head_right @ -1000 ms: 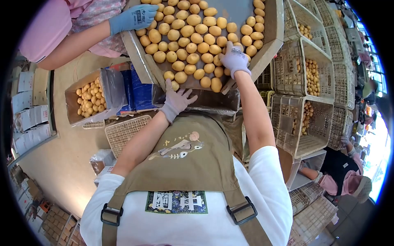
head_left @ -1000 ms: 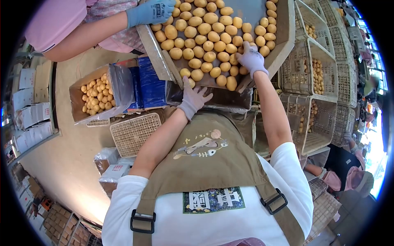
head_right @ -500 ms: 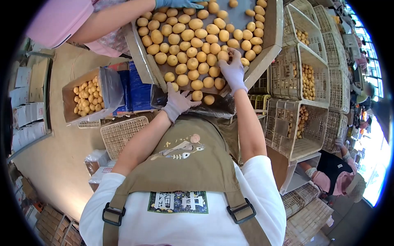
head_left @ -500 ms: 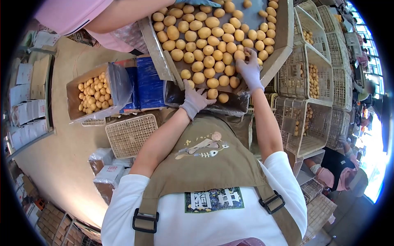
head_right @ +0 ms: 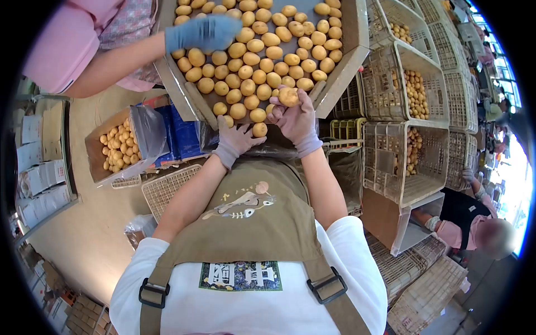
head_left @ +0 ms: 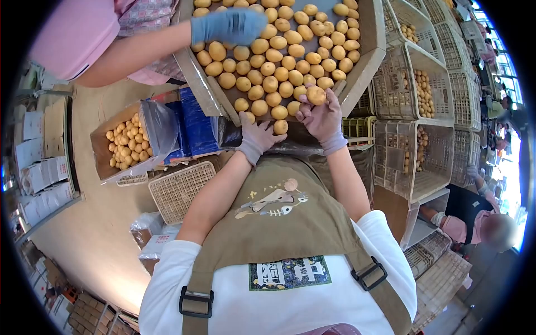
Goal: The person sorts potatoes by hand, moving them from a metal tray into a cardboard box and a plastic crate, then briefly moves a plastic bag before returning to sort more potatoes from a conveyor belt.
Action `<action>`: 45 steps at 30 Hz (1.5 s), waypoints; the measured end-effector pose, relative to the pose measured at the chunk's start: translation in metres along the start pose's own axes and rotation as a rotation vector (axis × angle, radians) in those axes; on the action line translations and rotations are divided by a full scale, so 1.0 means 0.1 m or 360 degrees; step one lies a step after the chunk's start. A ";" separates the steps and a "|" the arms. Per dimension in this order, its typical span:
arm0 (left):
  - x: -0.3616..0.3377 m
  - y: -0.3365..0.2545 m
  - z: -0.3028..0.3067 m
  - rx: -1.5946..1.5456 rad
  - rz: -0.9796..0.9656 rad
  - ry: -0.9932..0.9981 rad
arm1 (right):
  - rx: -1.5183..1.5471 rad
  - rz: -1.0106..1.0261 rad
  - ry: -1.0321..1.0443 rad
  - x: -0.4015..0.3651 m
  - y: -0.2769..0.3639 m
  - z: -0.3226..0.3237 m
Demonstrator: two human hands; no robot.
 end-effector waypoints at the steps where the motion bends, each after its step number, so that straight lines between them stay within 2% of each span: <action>1: 0.01 0.00 0.01 0.0000 -0.0001 -0.0004 | -0.0046 0.0051 -0.0008 -0.02 0.01 0.00; 6: 0.04 0.02 0.06 0.0010 -0.0043 0.0042 | -0.0215 0.0249 -0.0077 -0.15 0.02 -0.10; 9: 0.02 0.02 0.04 0.0007 -0.0022 -0.0009 | -0.0783 0.0555 -0.0320 -0.37 0.05 0.07; 10: 0.01 0.02 0.04 -0.0001 -0.0005 -0.0023 | -0.1147 0.0508 -0.0239 -0.61 0.20 0.03; 11: 0.01 0.00 0.03 -0.0010 0.0008 -0.0031 | -0.1657 0.0628 -0.0474 -0.84 0.24 0.19; 12: 0.01 -0.01 0.02 -0.0021 0.0023 -0.0039 | -0.2403 0.0973 -0.0390 -1.06 0.31 0.44; 13: 0.02 -0.02 0.02 -0.0011 0.0021 -0.0029 | -0.2787 0.0818 -0.0487 -1.33 0.42 0.69; 14: 0.04 -0.01 0.05 0.0002 0.0024 -0.0023 | -0.2535 0.0512 -0.0844 -1.52 0.44 0.92; 15: 0.05 0.00 0.06 0.0015 0.0027 -0.0016 | -0.2971 0.0295 -0.1143 -1.72 0.49 1.28; 16: 0.06 0.01 0.07 0.0021 0.0018 -0.0040 | -0.3747 -0.0178 -0.1144 -1.97 0.54 1.56; 19: 0.07 0.04 0.03 -0.0003 -0.0025 -0.0129 | -0.3532 0.0658 -0.1211 -1.67 0.53 0.98; 20: 0.06 0.07 0.01 -0.0035 -0.0029 -0.0177 | -0.3068 0.0738 -0.1132 -1.42 0.46 0.49; 21: 0.06 0.07 -0.03 -0.0058 -0.0037 -0.0211 | -0.2937 0.0978 -0.0870 -1.15 0.40 0.15; 23: 0.06 0.05 -0.03 0.0021 -0.0037 -0.0212 | -0.3282 0.1395 -0.0318 -0.69 0.29 -0.18; 25: 0.06 0.04 0.02 0.0121 -0.0034 -0.0201 | -0.3345 0.1559 -0.0154 -0.18 0.21 -0.22; 26: 0.06 0.01 0.08 0.0184 -0.0036 -0.0186 | -0.3513 0.1262 -0.0215 0.03 0.23 -0.07; 27: 0.07 -0.03 0.13 0.0245 -0.0043 -0.0168 | -0.3502 0.0509 -0.0456 0.24 0.36 -0.17; 28: 0.13 -0.04 0.21 0.0159 -0.0101 -0.0198 | -0.3284 0.1147 -0.0445 0.46 0.48 -0.13; 30: 0.07 -0.03 0.18 0.0127 -0.0149 -0.0106 | -0.3455 0.1205 -0.0706 0.95 0.87 -0.22; 31: 0.04 -0.02 0.16 0.0112 -0.0175 -0.0062 | -0.3528 0.1114 -0.0886 1.28 1.03 -0.14; 32: 0.03 -0.01 0.11 0.0027 -0.0137 -0.0038 | -0.3573 0.1287 -0.0827 1.47 1.13 -0.12; 33: 0.00 -0.02 0.05 0.0038 -0.0122 -0.0053 | -0.3872 0.0748 -0.0772 1.59 1.18 -0.24; 35: -0.09 -0.02 -0.07 0.0007 -0.0188 -0.0079 | -0.4101 0.0467 -0.0711 1.74 1.22 -0.32; 36: -0.05 -0.05 -0.04 0.0006 -0.0157 -0.0055 | -0.3982 0.0459 -0.0635 1.76 1.26 -0.32; 37: -0.05 -0.07 -0.04 -0.0001 -0.0166 -0.0040 | -0.3922 0.0681 -0.0522 1.72 1.27 -0.29; 39: -0.06 -0.04 -0.04 -0.0019 -0.0159 -0.0015 | -0.3416 0.0594 -0.0478 1.50 1.33 -0.28; 41: -0.03 -0.02 -0.07 -0.0071 -0.0167 -0.0035 | -0.2928 0.0840 -0.0366 1.39 1.37 -0.07; 43: -0.02 0.01 -0.12 -0.0139 -0.0168 -0.0055 | -0.2092 0.0514 -0.0303 1.22 1.37 -0.04; 45: -0.01 -0.01 -0.12 -0.0196 -0.0116 0.0154 | -0.1133 0.0589 -0.0182 1.04 1.30 -0.10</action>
Point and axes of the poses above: each hand's wrist, its own x-axis towards the middle knuckle, its own z-axis out of the back of the hand, y = z × x, the point moved 1 cm from there along x, towards the middle knuckle, and after that the axes turned 1 degree about z, right-handed, at the moved point
